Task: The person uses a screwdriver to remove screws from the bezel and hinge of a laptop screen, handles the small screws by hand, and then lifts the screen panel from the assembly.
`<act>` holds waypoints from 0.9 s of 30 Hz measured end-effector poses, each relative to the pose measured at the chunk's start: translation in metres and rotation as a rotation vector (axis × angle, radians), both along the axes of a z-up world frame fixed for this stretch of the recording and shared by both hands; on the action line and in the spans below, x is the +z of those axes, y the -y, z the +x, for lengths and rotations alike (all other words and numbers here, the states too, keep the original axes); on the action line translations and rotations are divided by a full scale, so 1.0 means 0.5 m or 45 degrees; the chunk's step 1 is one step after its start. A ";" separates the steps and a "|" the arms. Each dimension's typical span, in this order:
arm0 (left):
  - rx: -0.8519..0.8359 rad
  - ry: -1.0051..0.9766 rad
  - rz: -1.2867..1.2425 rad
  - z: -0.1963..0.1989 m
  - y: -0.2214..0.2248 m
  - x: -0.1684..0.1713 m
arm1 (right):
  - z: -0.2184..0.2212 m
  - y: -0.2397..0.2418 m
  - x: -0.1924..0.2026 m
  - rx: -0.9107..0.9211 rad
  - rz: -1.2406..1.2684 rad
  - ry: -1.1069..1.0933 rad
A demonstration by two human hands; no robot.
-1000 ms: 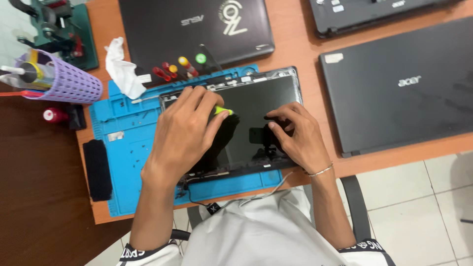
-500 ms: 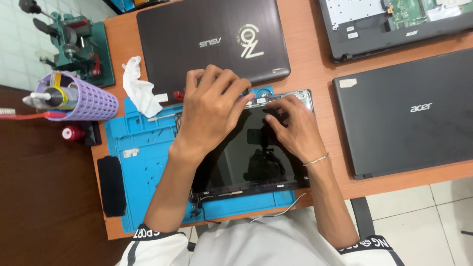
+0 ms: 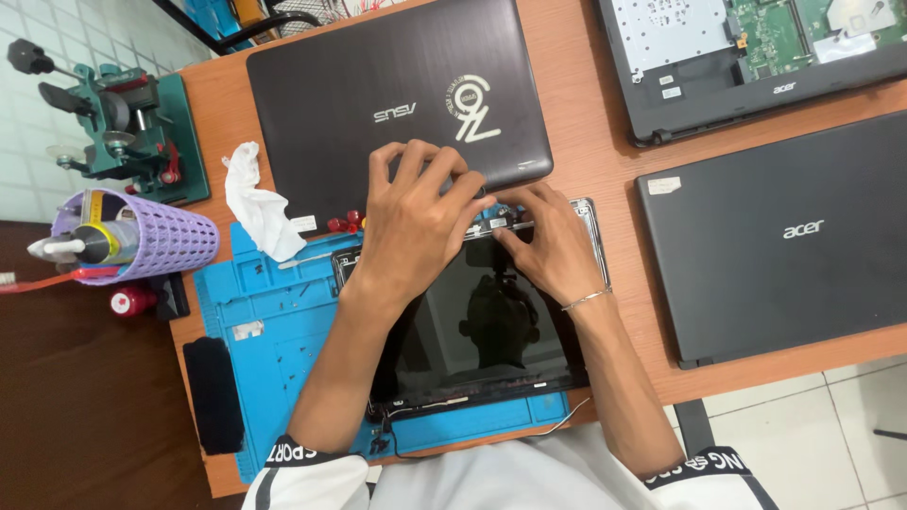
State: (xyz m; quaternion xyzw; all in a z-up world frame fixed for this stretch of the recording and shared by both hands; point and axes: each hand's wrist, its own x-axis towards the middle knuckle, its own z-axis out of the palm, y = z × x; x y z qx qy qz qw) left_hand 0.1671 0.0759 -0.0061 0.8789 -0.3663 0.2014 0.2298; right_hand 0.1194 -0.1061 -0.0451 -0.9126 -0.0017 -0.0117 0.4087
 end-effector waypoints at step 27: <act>-0.085 -0.003 -0.012 0.006 0.003 -0.005 | 0.034 -0.013 -0.051 -0.001 -0.113 -0.073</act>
